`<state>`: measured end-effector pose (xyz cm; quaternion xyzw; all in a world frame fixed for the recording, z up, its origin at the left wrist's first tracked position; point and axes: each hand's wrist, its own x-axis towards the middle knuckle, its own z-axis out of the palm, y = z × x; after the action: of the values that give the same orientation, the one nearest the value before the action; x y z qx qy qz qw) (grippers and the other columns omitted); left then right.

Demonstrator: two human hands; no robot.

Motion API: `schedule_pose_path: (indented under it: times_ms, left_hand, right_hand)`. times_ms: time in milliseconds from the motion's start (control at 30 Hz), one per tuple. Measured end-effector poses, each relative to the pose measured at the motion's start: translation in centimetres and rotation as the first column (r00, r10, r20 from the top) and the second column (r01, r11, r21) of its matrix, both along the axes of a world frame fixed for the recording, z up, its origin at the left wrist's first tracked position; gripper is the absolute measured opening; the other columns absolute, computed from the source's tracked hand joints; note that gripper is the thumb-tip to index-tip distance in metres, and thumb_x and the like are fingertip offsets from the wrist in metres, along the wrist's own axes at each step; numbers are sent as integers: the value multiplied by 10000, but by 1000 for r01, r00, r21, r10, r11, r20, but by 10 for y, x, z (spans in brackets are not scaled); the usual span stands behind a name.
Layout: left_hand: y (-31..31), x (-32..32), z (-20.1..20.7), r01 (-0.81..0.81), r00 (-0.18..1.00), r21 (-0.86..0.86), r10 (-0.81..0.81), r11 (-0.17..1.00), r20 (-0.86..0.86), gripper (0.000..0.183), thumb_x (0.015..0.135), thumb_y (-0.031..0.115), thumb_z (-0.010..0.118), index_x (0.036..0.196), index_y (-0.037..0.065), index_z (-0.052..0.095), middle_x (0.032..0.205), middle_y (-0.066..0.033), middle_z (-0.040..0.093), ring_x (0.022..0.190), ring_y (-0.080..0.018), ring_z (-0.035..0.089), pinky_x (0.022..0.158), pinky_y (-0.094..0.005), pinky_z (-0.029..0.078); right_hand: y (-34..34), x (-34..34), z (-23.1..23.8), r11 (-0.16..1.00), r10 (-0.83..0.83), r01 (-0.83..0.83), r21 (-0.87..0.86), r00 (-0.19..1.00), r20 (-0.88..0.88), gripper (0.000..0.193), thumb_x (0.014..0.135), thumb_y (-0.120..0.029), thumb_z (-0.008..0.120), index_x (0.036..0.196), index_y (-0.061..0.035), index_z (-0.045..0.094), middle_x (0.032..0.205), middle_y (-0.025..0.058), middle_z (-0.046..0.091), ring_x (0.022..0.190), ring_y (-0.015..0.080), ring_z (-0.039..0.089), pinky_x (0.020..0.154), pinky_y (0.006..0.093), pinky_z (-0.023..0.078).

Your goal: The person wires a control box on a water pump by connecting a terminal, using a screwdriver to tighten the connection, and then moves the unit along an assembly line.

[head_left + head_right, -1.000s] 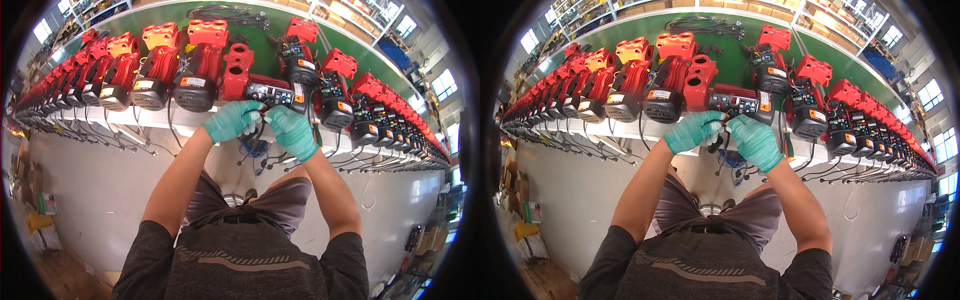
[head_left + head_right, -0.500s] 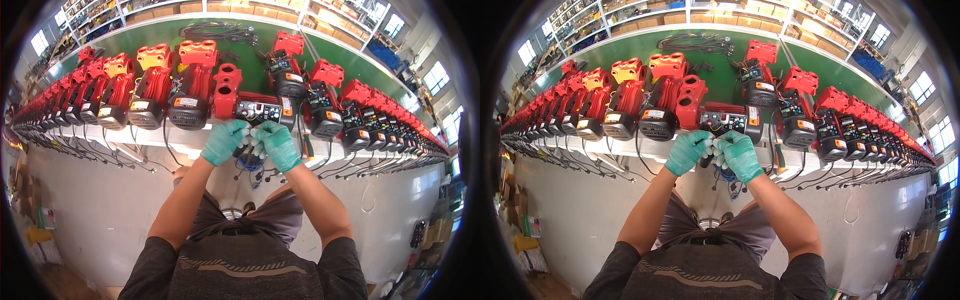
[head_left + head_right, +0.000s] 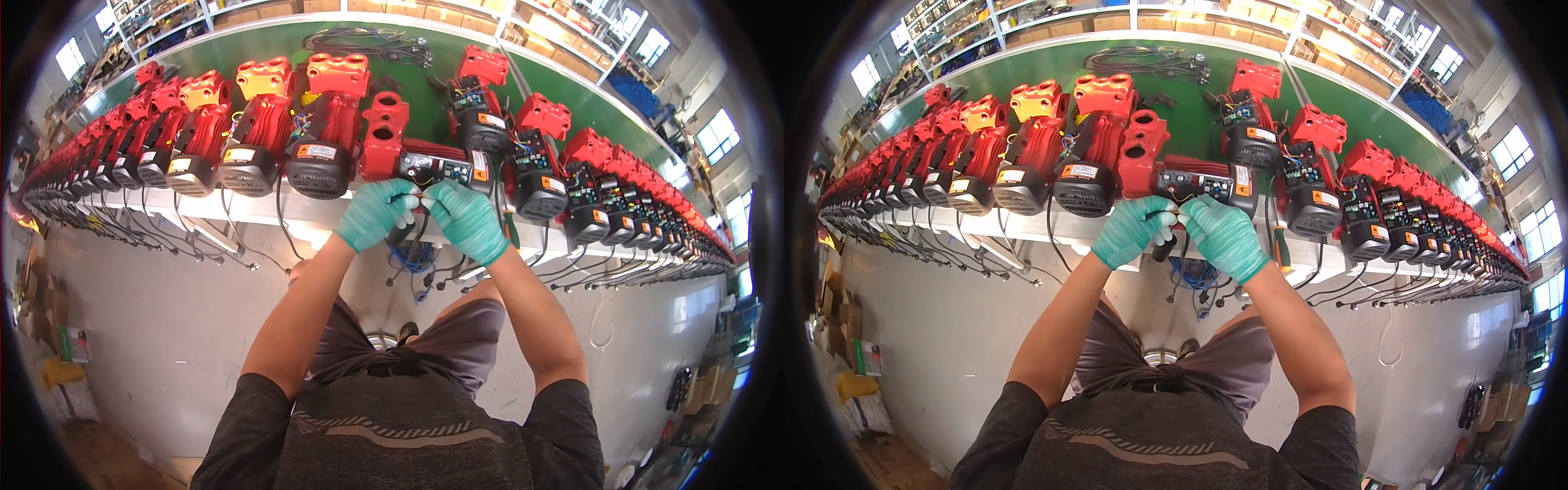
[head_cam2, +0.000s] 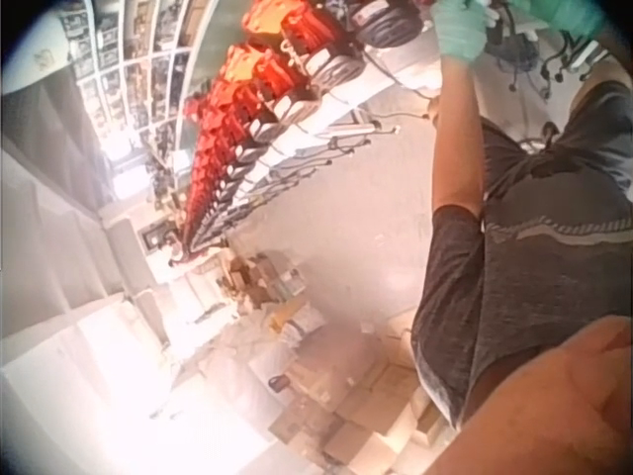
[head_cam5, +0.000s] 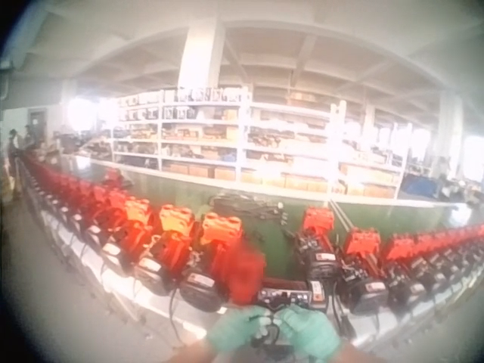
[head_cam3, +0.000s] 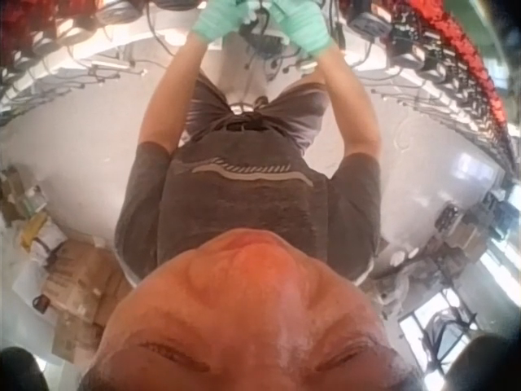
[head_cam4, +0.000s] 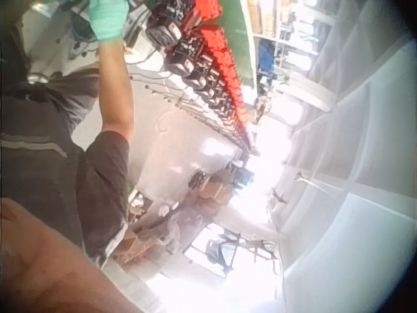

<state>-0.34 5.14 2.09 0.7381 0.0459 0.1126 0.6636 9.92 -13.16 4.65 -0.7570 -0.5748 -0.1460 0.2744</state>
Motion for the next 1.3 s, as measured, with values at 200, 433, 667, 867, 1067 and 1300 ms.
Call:
schedule_pose_path:
  times_ms: [200,433,667,867,1067,1300]
  left_hand:
    - [-5,-3,-16,-51,993,15,50,999,103,193,999,116,668,1142,-7,712,875,-69,734,719,-104,679,695,-272,567]
    - [-10,4,-34,-169,955,270,90,948,283,161,976,99,675,1114,23,705,807,-65,706,671,-136,689,647,-290,558]
    - [-9,-7,-36,-216,950,252,143,943,277,188,932,97,696,1110,39,714,926,-113,713,785,-242,700,722,-357,567]
    - [-5,-11,-44,-220,936,598,-5,770,351,285,860,136,721,1135,65,708,1105,-95,697,937,-298,692,827,-412,570]
    - [-9,-10,-30,-134,971,497,12,857,240,327,876,122,721,1193,59,671,1034,-118,682,911,-327,684,789,-427,556]
    - [-3,-10,-30,-129,973,451,24,883,231,317,877,121,725,1184,67,667,1005,-116,672,894,-327,682,772,-422,553]
  right_hand:
    - [3,-14,5,989,-107,151,12,750,-653,63,911,-61,701,940,-11,675,777,172,682,673,246,655,654,351,522]
    - [-3,-5,28,987,-145,75,-142,798,-585,151,915,-103,730,1024,-5,693,784,109,690,645,177,649,629,318,527]
    - [123,114,111,967,-35,-54,-250,940,-339,206,988,-100,591,1165,-13,653,1037,212,731,945,347,730,857,389,562]
    - [268,202,54,748,-13,-147,-647,972,-235,328,942,-63,557,1258,-63,644,1011,205,727,934,341,700,866,396,540]
    - [340,298,-83,819,479,-545,-180,822,-309,243,883,-113,634,1110,-55,701,1028,195,737,952,381,688,870,402,555]
    - [297,238,-5,798,61,-82,-598,997,-56,242,876,-226,704,1054,-67,739,1046,195,735,1019,420,672,892,452,555]
